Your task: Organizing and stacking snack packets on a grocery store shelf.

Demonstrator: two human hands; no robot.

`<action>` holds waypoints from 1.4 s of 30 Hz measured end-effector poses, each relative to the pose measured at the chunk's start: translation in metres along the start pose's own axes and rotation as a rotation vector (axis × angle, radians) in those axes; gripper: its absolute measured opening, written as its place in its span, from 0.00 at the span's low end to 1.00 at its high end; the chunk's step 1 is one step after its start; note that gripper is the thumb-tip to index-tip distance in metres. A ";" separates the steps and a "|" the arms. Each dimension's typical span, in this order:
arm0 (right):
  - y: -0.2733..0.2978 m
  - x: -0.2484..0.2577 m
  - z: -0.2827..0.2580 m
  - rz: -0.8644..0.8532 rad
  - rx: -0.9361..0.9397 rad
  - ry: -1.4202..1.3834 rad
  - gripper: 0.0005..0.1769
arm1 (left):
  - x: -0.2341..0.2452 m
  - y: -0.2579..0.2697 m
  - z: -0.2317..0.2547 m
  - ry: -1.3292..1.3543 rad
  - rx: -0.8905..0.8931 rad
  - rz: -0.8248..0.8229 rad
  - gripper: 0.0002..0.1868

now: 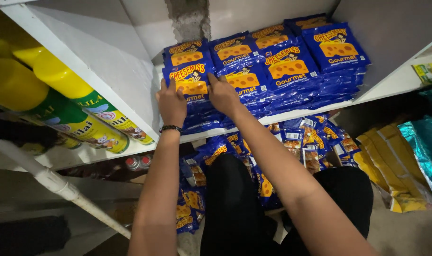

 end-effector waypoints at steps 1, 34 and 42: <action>-0.001 -0.001 0.001 -0.001 -0.001 0.000 0.25 | -0.004 -0.001 -0.005 0.000 0.001 -0.001 0.22; 0.144 0.161 0.010 0.233 -0.054 -0.266 0.10 | 0.050 0.126 0.099 0.390 -0.093 0.249 0.29; 0.266 0.164 0.138 0.272 -0.515 -0.452 0.12 | -0.005 0.236 0.163 0.596 -0.026 -0.052 0.27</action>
Point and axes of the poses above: each hand's wrist, its own y-axis away from the middle knuckle, its own x-axis out of the back of the hand, z = x × y, the point moved 9 cm from there along -y, towards the middle knuckle, and after that the axes turned 2 degrees about x, right-handed, at the moved point
